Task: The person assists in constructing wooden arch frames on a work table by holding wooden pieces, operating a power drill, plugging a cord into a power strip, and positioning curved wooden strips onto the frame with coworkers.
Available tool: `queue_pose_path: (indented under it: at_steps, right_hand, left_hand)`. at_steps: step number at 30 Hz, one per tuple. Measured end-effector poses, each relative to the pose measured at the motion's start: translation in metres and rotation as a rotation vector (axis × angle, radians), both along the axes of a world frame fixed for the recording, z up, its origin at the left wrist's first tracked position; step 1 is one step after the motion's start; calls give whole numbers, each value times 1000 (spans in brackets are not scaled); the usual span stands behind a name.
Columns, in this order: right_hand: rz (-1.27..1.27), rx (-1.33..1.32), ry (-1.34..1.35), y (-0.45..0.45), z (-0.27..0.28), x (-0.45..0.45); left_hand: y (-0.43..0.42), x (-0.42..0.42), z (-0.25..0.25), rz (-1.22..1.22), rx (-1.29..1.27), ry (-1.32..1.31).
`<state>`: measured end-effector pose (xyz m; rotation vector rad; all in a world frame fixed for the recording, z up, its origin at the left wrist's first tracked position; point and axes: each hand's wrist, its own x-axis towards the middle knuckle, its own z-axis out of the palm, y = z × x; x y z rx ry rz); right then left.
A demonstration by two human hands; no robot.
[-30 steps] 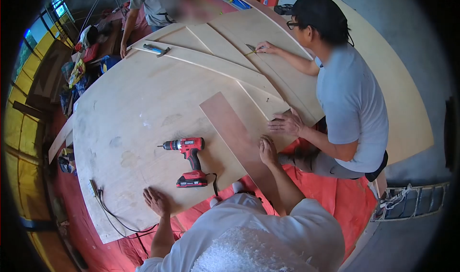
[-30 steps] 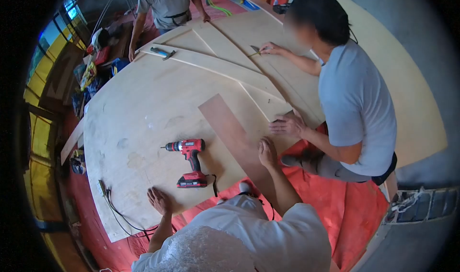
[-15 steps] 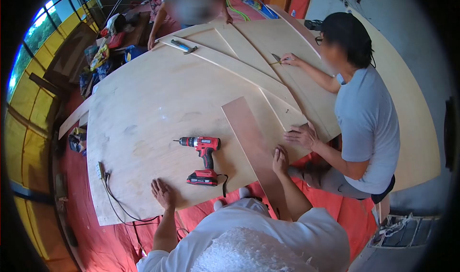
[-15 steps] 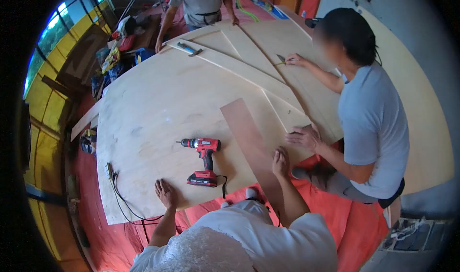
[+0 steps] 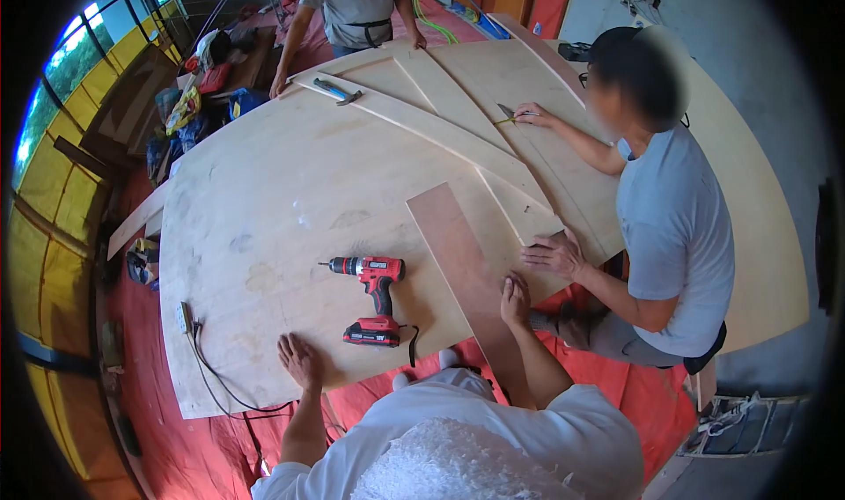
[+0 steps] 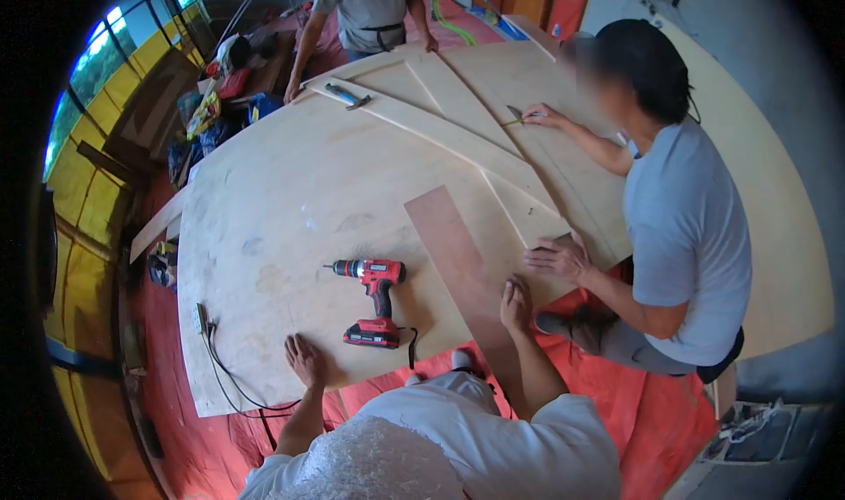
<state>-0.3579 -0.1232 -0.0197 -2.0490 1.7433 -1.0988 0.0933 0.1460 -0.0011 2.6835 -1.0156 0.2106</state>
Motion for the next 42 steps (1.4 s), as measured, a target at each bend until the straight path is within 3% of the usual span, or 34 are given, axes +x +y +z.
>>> queue_pose_path:
  at_steps: [42]
  right_hand:
    - [13, -18, -18, 0, 0, -1]
  left_hand:
    - [4, 1, -6, -31, -19, -44]
